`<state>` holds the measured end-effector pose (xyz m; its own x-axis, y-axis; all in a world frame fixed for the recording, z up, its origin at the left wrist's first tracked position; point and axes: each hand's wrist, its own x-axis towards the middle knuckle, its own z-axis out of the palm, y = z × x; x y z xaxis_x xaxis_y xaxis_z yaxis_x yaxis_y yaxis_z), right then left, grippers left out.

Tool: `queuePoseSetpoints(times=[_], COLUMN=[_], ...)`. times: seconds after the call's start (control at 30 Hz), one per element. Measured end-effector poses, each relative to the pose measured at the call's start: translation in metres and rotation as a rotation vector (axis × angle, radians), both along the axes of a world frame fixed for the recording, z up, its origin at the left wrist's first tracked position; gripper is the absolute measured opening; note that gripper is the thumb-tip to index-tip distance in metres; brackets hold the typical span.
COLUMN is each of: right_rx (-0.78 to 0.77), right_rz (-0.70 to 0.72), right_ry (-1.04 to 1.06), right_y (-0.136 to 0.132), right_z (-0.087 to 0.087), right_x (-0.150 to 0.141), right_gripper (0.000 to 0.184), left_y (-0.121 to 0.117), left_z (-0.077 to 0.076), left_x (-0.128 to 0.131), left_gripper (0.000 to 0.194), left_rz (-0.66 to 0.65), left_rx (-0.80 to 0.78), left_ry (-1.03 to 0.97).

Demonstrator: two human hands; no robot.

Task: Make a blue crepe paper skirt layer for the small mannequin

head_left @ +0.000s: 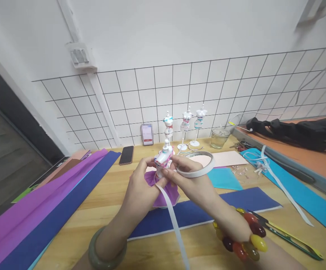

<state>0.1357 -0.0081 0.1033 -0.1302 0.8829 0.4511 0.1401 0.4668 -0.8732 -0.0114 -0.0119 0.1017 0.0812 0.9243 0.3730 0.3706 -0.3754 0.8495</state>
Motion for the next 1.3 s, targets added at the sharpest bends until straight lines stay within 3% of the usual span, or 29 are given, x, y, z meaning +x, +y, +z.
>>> queuePoseSetpoints(times=[0.1, 0.3, 0.43, 0.5, 0.93, 1.3], right_rx=[0.053, 0.153, 0.194, 0.220, 0.426, 0.370], right_rz=[-0.018, -0.104, -0.222, -0.258, -0.322, -0.255], right_ry=[-0.078, -0.195, -0.176, -0.178, -0.125, -0.094], right_y=[0.000, 0.002, 0.006, 0.006, 0.006, 0.003], right_z=[0.001, 0.000, -0.005, -0.006, -0.010, -0.004], right_x=[0.004, 0.009, 0.010, 0.010, 0.006, 0.004], right_gripper=[0.011, 0.010, 0.019, 0.013, 0.008, 0.014], left_y=[0.001, 0.001, 0.002, 0.002, 0.001, 0.001], left_z=[-0.002, -0.006, -0.004, -0.003, 0.000, 0.000], left_x=[0.002, 0.005, 0.004, 0.003, 0.004, 0.005], left_gripper=[0.035, 0.038, 0.038, 0.039, 0.044, 0.044], left_rz=[-0.018, 0.069, 0.102, 0.103, 0.016, -0.014], left_rx=[-0.017, 0.062, 0.068, 0.051, -0.059, -0.136], left_ry=[-0.083, -0.092, -0.143, -0.168, -0.384, -0.486])
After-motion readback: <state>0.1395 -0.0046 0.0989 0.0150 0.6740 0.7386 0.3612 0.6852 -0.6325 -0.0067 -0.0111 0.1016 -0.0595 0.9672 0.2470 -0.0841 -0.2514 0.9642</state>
